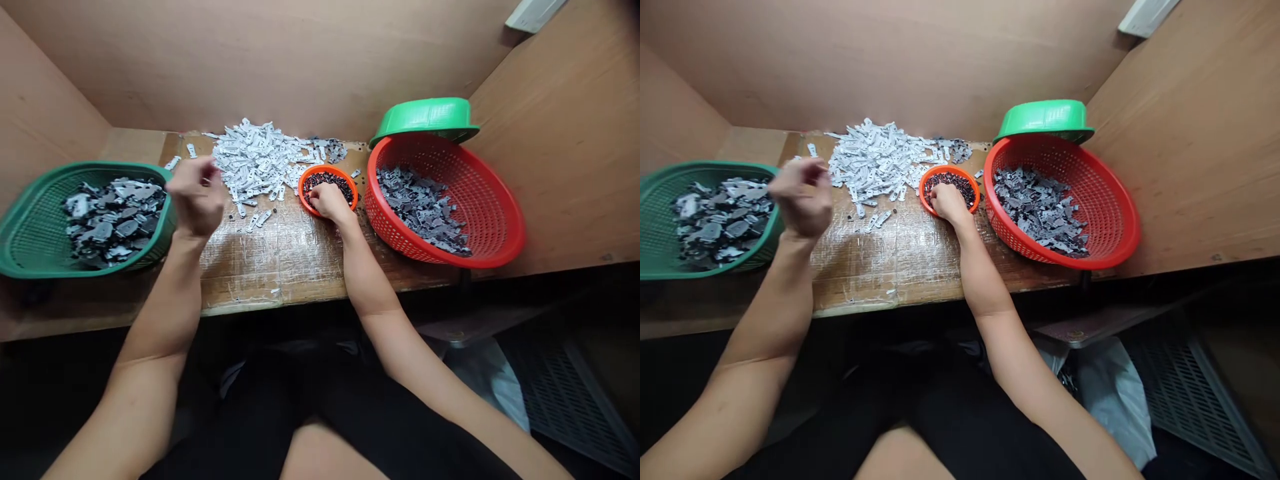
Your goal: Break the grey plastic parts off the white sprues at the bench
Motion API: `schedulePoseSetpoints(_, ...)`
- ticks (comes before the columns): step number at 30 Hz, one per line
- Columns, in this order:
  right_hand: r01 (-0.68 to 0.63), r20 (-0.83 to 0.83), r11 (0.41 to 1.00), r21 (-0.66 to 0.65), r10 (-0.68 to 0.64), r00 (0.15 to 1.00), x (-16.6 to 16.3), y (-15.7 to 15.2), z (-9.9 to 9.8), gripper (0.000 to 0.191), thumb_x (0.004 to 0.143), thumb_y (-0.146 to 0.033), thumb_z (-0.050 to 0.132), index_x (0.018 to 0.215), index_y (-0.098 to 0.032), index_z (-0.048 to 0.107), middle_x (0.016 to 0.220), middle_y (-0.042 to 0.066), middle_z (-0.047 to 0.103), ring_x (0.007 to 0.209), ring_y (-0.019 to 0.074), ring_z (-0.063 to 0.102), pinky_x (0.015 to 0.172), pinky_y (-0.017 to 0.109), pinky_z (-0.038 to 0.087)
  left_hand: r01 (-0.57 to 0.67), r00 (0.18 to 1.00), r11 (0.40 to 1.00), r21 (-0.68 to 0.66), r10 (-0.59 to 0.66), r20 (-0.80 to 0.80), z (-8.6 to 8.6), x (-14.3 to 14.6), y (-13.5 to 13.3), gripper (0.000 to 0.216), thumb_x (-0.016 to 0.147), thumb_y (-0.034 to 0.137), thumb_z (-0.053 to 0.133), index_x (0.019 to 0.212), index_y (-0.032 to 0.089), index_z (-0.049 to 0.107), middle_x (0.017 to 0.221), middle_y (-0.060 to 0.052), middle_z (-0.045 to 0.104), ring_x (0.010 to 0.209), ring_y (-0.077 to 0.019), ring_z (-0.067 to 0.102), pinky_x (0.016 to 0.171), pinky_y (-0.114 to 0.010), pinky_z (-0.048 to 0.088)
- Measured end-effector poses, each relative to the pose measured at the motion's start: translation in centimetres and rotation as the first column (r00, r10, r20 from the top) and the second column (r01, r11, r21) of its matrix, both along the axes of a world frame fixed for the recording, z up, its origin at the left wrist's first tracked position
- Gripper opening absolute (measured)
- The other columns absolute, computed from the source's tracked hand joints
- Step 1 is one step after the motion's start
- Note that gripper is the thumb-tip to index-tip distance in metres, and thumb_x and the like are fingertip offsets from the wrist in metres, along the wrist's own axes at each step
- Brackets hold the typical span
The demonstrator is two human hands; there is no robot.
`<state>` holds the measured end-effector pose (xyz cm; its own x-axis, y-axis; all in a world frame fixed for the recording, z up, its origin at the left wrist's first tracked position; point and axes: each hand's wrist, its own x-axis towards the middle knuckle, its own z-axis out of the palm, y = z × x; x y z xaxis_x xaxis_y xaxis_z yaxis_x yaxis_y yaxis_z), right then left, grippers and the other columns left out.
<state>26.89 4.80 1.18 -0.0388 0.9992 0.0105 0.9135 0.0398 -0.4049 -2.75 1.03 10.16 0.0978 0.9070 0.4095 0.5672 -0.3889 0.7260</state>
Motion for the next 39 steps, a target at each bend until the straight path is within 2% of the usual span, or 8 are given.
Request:
schedulePoseSetpoints(7, -0.024, -0.012, 0.999, -0.031, 0.023, 1.000, 0.6, 0.2, -0.2, 0.026, 0.101, -0.006, 0.064, 0.106, -0.014, 0.088, 0.115, 0.022, 0.086, 0.109, 0.0356, 0.078, 0.098, 0.046, 0.055, 0.087, 0.993, 0.979, -0.185, -0.101, -0.067, -7.5, 0.9, 3.0, 0.009, 0.079, 0.022, 0.079, 0.074, 0.029, 0.076, 0.077, -0.006, 0.076, 0.089, -0.0309, 0.075, 0.094, -0.041, 0.058)
schedulePoseSetpoints(11, 0.017, -0.009, 0.999, -0.036, -0.017, 1.000, 0.1, 0.3, 0.1, 0.025, 0.104, -0.008, 0.061, 0.108, -0.015, 0.085, 0.113, 0.023, 0.084, 0.108, 0.0364, 0.075, 0.098, 0.047, 0.054, 0.092, 0.991, 0.991, -0.098, -0.101, -0.089, -10.4, 0.2, 4.5, 0.008, 0.082, 0.026, 0.077, 0.074, 0.028, 0.076, 0.085, -0.008, 0.078, 0.090, -0.0312, 0.073, 0.098, -0.044, 0.055)
schedulePoseSetpoints(19, -0.038, -0.187, 0.923, 0.383, 0.118, 0.975, 3.3, -6.8, 7.4, 0.023, 0.117, -0.038, 0.063, 0.110, -0.024, 0.080, 0.098, 0.007, 0.074, 0.105, 0.0286, 0.070, 0.100, 0.044, 0.055, 0.022, 0.985, 0.993, 0.113, -0.002, -0.172, -10.2, -0.7, 5.3, 0.019, 0.087, 0.044, 0.068, 0.079, 0.028, 0.074, 0.090, -0.012, 0.084, 0.088, -0.0337, 0.078, 0.094, -0.046, 0.061)
schedulePoseSetpoints(25, 0.151, 0.203, 0.989, -0.007, -0.146, 0.968, 20.3, -5.5, 11.9, 0.036, 0.094, -0.033, 0.098, 0.120, -0.012, 0.086, 0.117, 0.018, 0.083, 0.121, 0.0396, 0.075, 0.113, 0.056, 0.055, -0.135, 0.977, 0.959, 0.248, 0.171, -0.130, -9.8, -1.2, 6.4, 0.026, 0.090, 0.052, 0.063, 0.085, 0.030, 0.075, 0.093, -0.011, 0.088, 0.089, -0.0362, 0.082, 0.094, -0.052, 0.068)
schedulePoseSetpoints(28, 0.220, 0.332, 0.963, -0.155, -0.159, 0.930, 24.8, -3.3, 11.4, 0.083, 0.087, -0.034, 0.103, 0.159, -0.008, 0.070, 0.159, 0.028, 0.072, 0.148, 0.0448, 0.067, 0.129, 0.060, 0.049, -0.097, 0.984, 0.965, 0.242, 0.130, -0.123, -9.4, -0.9, 5.8, 0.019, 0.092, 0.050, 0.068, 0.085, 0.033, 0.074, 0.094, -0.007, 0.089, 0.091, -0.0360, 0.083, 0.094, -0.052, 0.069)
schedulePoseSetpoints(32, 0.029, 0.203, 0.987, -0.157, 0.003, 0.979, 23.0, -0.8, 8.7, 0.117, 0.083, -0.044, 0.105, 0.181, -0.017, 0.046, 0.187, 0.027, 0.045, 0.170, 0.0428, 0.048, 0.138, 0.059, 0.043, -0.066, 0.988, 0.973, 0.222, 0.095, -0.121, -9.2, -1.0, 5.4, 0.015, 0.091, 0.045, 0.072, 0.083, 0.033, 0.073, 0.088, -0.004, 0.087, 0.084, -0.0350, 0.080, 0.087, -0.050, 0.067)
schedulePoseSetpoints(35, 0.007, 0.220, 0.972, -0.233, 0.046, 0.974, 21.1, 0.1, 6.8, 0.120, 0.074, -0.045, 0.110, 0.177, -0.022, 0.054, 0.190, 0.027, 0.037, 0.171, 0.0467, 0.046, 0.135, 0.059, 0.045, -0.119, 0.989, 0.978, 0.172, 0.132, -0.068, -9.6, -1.7, 6.0, 0.015, 0.086, 0.042, 0.074, 0.080, 0.029, 0.073, 0.082, -0.003, 0.083, 0.078, -0.0296, 0.076, 0.085, -0.044, 0.063)
schedulePoseSetpoints(39, 0.238, 0.410, 0.951, -0.196, -0.141, 0.901, 21.5, 0.1, 5.7, 0.100, 0.090, -0.038, 0.097, 0.176, -0.016, 0.051, 0.173, 0.035, 0.050, 0.150, 0.0464, 0.064, 0.121, 0.057, 0.054, -0.131, 0.990, 0.985, 0.111, 0.135, -0.032, -10.4, -2.7, 6.8, 0.012, 0.085, 0.033, 0.075, 0.086, 0.021, 0.078, 0.083, -0.001, 0.079, 0.081, -0.0220, 0.069, 0.088, -0.036, 0.056)
